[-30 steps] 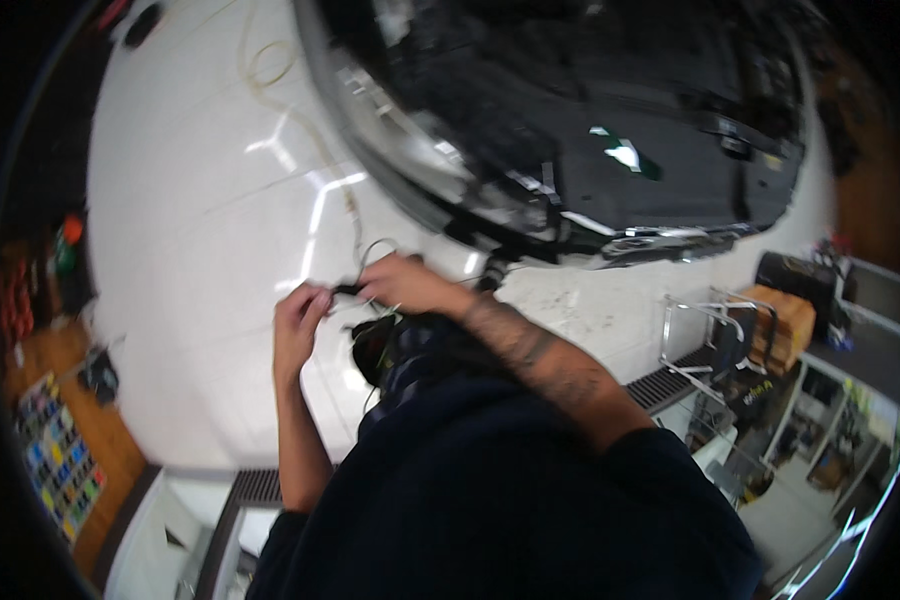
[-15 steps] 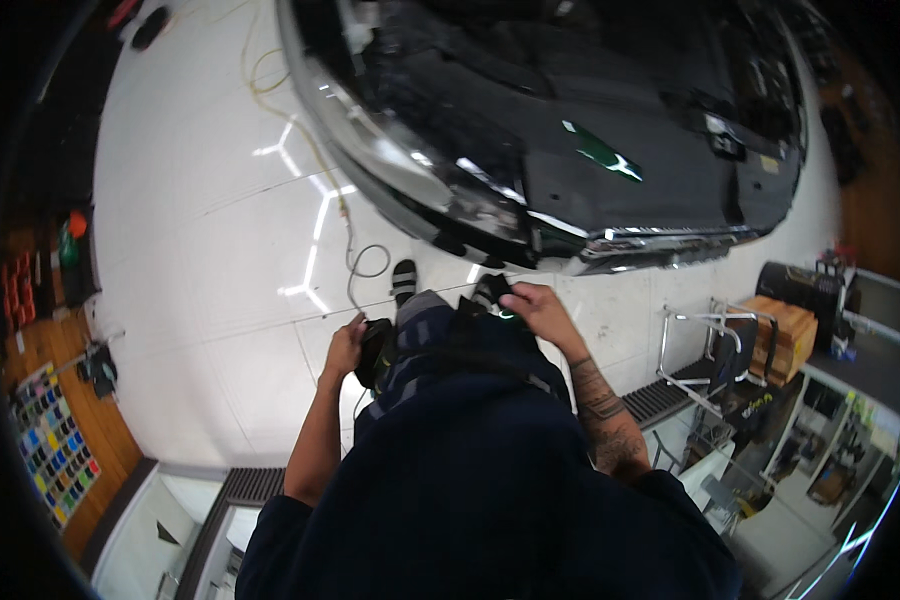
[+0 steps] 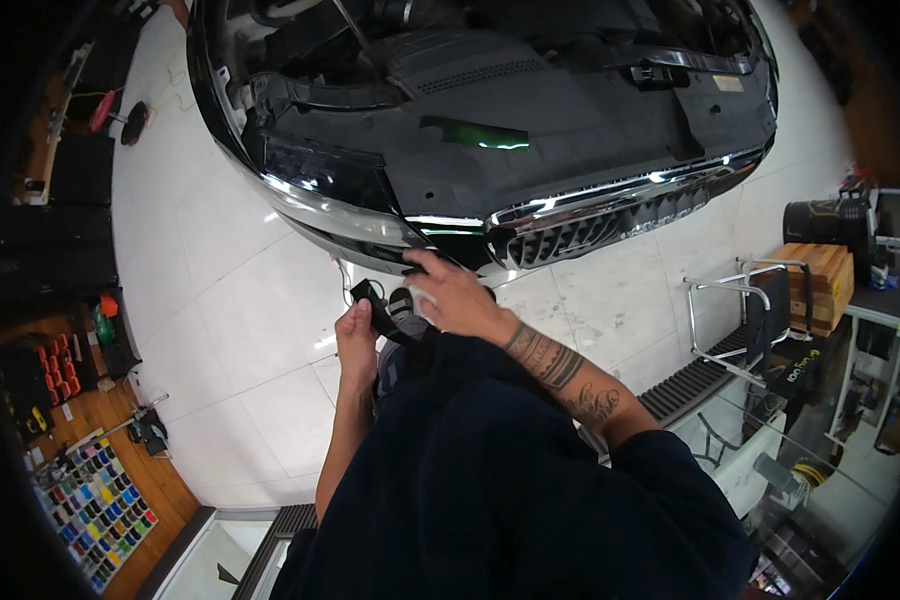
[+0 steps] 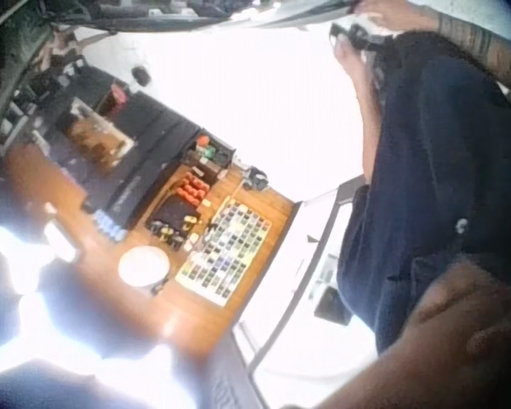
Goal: The person applies a dark vinyl wrap to the front bumper of a black Audi. They use a squeegee to smooth the film, a heat gun to warm the material, and a knife to trim excess edges around the grille and bumper contours.
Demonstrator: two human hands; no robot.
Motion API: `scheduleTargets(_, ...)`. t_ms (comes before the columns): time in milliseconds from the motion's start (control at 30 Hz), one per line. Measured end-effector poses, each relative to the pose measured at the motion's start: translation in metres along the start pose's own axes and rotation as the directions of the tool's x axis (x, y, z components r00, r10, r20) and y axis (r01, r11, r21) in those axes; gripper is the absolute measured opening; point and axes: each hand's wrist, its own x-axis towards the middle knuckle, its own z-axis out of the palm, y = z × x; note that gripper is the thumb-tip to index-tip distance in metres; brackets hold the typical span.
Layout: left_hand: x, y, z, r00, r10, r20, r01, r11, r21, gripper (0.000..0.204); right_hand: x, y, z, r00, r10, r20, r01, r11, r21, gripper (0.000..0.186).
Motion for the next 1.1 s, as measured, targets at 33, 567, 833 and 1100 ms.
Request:
scheduleTargets(33,-0.002,0.0,-0.001,1.0,0.012,0.009,-0.012,1.0,0.01,0.034,0.002,0.013,-0.005,0.999,0.021,0.042,-0.016,0.994,-0.104,0.028)
scheduleTargets(567,-0.001,-0.013,0.01,0.997,-0.05,0.056,0.039,0.983,0.177,0.036,-0.028,0.059,-0.037,0.966,0.241,0.098,-0.217,0.954,-0.207,0.013)
scheduleTargets(833,0.019,-0.002,-0.014,0.987,-0.027,0.161,-0.017,0.964,0.266,0.038,-0.043,0.04,-0.032,0.906,0.422,0.025,-0.385,0.848,-0.363,0.012)
scheduleTargets(1100,0.032,0.01,-0.053,0.956,-0.015,0.294,-0.093,0.933,0.348,0.035,-0.029,0.015,-0.01,0.845,0.488,-0.218,-0.534,0.778,-0.33,0.034)
